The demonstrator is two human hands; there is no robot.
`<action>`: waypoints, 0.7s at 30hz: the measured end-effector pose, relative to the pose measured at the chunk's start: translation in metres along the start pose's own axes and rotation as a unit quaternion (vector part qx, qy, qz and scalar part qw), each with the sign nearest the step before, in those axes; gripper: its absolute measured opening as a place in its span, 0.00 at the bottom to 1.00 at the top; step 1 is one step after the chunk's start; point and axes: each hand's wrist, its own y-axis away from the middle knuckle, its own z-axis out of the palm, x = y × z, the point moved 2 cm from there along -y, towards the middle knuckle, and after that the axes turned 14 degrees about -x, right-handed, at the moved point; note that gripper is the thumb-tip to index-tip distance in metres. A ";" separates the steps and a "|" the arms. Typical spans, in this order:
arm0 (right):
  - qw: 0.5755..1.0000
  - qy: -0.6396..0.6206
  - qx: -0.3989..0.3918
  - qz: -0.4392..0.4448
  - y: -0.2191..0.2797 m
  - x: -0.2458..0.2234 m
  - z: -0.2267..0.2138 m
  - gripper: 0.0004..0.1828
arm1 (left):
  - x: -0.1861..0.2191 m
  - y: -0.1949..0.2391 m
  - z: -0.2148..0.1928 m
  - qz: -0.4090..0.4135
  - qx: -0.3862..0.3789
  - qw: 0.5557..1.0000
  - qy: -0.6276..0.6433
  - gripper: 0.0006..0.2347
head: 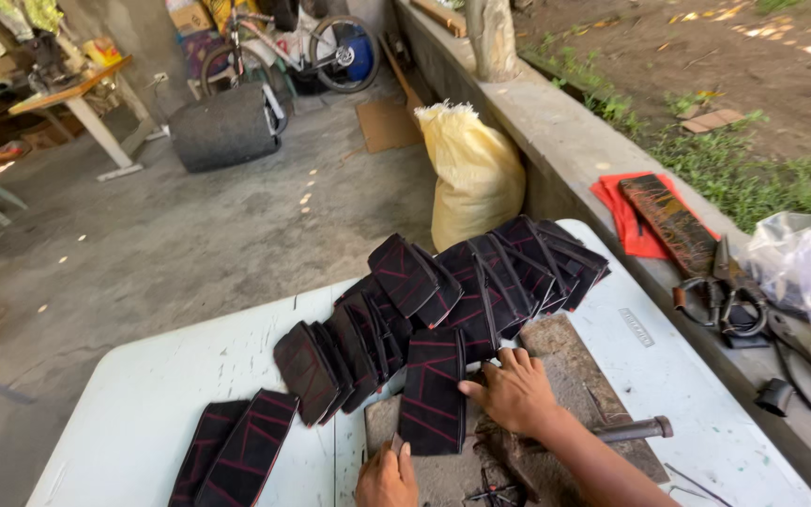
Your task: The person repeatedly picks up black leather wallet pieces with red stitching, places them on a worn work surface, and uses a hammer to strike the edges. The person then flips the wallet and continues hammering before stacking the finished piece with others.
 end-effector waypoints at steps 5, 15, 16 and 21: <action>0.955 -0.150 0.239 -0.090 0.002 -0.042 0.007 0.26 | 0.005 -0.004 -0.019 -0.017 -0.081 0.996 0.027 0.12; 0.824 -0.467 0.251 -0.201 0.036 -0.045 -0.001 0.17 | 0.071 -0.013 -0.102 0.015 -0.115 0.993 0.037 0.09; 0.801 -0.511 0.242 -0.196 0.037 -0.031 -0.013 0.19 | 0.070 -0.013 -0.107 -0.030 -0.141 0.986 0.089 0.09; 0.616 -0.708 0.196 -0.286 0.042 0.005 -0.041 0.20 | 0.069 -0.022 -0.121 -0.136 -0.190 0.841 0.488 0.07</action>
